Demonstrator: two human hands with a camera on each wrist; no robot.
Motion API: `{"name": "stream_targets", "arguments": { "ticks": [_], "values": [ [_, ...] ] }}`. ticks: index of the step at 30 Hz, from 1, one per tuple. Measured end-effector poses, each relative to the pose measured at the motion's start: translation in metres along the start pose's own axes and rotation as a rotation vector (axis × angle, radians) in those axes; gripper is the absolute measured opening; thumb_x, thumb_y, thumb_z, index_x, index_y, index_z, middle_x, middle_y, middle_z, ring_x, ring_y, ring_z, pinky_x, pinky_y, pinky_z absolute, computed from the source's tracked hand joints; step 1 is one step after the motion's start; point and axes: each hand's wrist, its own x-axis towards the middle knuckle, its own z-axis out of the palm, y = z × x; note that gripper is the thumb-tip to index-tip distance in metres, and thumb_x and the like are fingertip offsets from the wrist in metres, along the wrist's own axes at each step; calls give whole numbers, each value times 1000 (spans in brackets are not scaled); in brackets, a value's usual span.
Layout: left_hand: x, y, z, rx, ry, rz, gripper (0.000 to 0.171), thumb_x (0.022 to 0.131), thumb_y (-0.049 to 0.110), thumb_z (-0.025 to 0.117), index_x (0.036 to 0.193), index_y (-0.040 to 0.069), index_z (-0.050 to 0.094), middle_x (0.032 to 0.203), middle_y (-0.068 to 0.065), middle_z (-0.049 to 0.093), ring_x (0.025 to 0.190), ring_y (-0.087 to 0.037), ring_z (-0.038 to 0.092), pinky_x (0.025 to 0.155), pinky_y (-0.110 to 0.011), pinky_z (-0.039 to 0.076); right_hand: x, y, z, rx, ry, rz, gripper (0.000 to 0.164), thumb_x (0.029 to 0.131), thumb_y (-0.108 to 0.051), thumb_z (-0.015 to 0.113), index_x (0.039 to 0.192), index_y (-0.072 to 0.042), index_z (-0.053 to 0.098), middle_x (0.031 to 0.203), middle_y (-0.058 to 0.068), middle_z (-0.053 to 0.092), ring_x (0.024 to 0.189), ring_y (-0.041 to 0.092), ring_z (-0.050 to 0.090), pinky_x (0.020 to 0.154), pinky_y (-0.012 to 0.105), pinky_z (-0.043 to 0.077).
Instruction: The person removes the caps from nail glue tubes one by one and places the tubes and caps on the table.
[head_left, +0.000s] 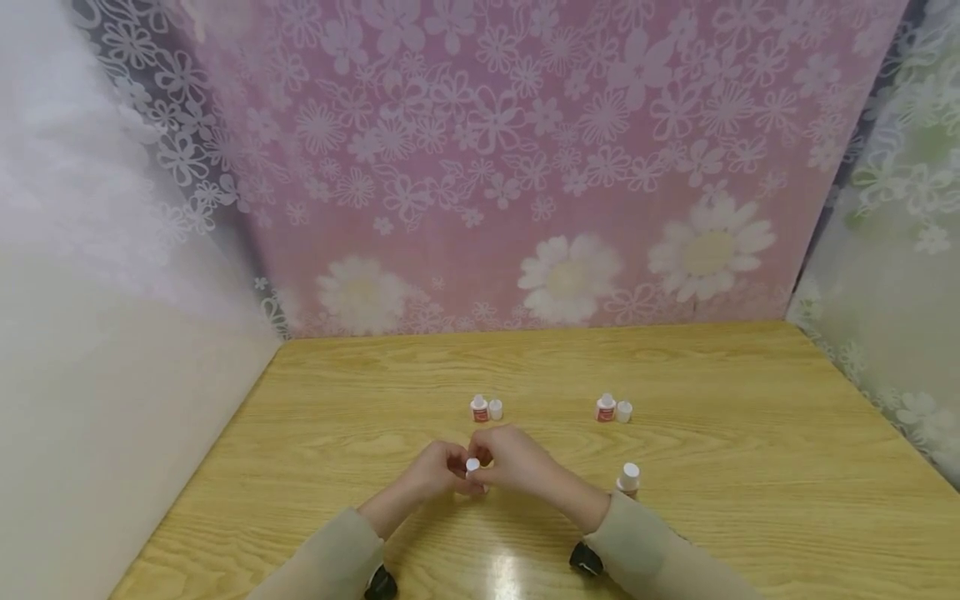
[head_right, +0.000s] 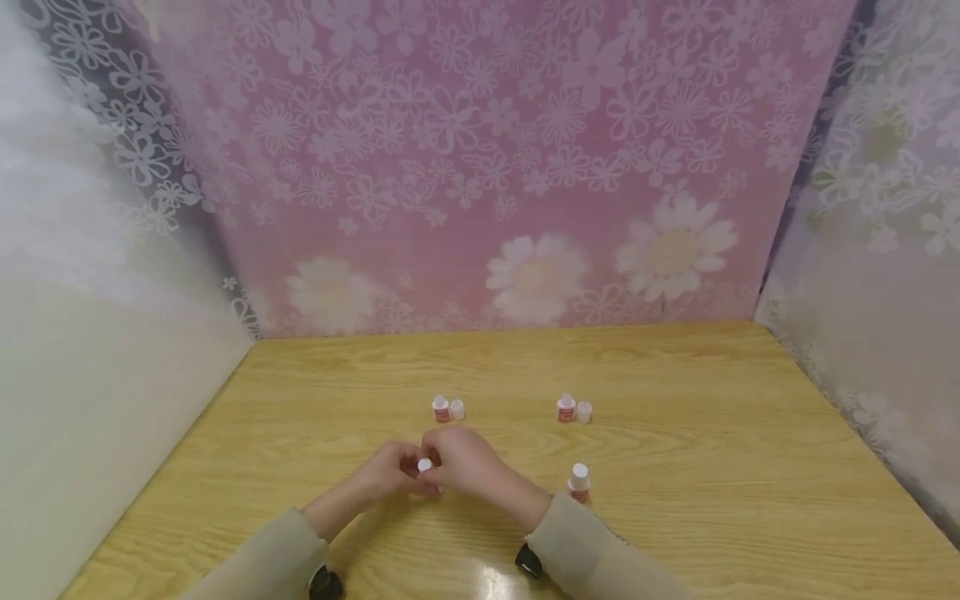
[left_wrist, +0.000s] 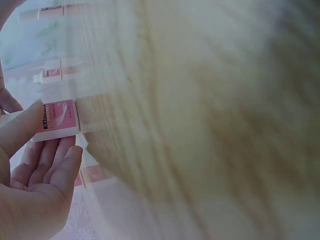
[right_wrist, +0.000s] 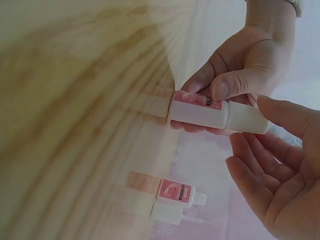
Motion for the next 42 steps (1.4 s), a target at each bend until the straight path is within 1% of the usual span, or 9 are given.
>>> {"name": "stream_targets", "arguments": {
  "ticks": [5,11,14,23,28,32,34,40,42],
  "values": [
    [1,-2,-1,-12,-7,6,15,67,-1,74,78,-3,65,70,-1,62,64,-9,53,61,-26,44,1,0,3,2,19,-16,11,72,-8,70,73,-10,59,70,-4,62,67,5,55,58,20,42],
    [4,-1,-3,62,-7,0,13,66,3,76,72,0,64,64,1,60,62,-8,49,59,-24,41,2,0,4,-15,33,-17,13,71,-7,71,72,-10,59,68,-5,60,65,5,54,55,19,41],
    [5,-1,-3,74,-12,2,13,66,5,76,70,0,64,63,1,61,62,-7,49,58,-23,40,2,0,5,-4,33,-7,13,71,-7,71,72,-10,59,66,-6,59,62,3,52,54,19,41],
    [7,0,-5,-31,-66,27,11,66,-4,73,73,-6,65,68,-9,65,63,-8,55,60,-23,44,5,4,3,33,26,1,15,69,-10,75,70,-9,60,60,-9,54,54,0,45,49,18,39],
    [8,-4,-5,-52,-91,17,11,66,-6,72,74,-7,65,69,-10,65,62,-8,56,58,-23,45,6,6,3,31,8,-3,16,67,-12,77,68,-10,60,59,-10,53,54,0,46,50,18,40],
    [9,-5,-4,-40,-93,24,12,65,-7,73,74,-7,65,68,-9,65,61,-7,54,58,-22,43,7,7,5,21,6,-7,17,66,-11,77,67,-10,60,59,-10,53,54,0,46,50,18,40],
    [8,-3,-4,-33,-94,35,13,64,-8,73,74,-8,65,68,-9,65,61,-6,53,58,-21,43,7,8,5,10,6,-12,17,66,-11,77,67,-10,60,59,-11,53,54,-1,46,51,18,39],
    [2,14,-5,-38,-117,55,13,65,-13,70,76,-14,62,70,-14,64,62,-7,54,59,-21,44,8,10,3,16,-11,-17,18,65,-11,78,65,-11,60,58,-11,53,54,-1,46,50,17,40],
    [3,12,-5,-44,-117,50,13,65,-12,70,77,-13,63,71,-14,65,62,-7,54,58,-22,44,8,11,2,26,-17,-17,18,65,-11,78,65,-11,59,58,-11,53,55,0,46,51,18,40]
  ]
}}
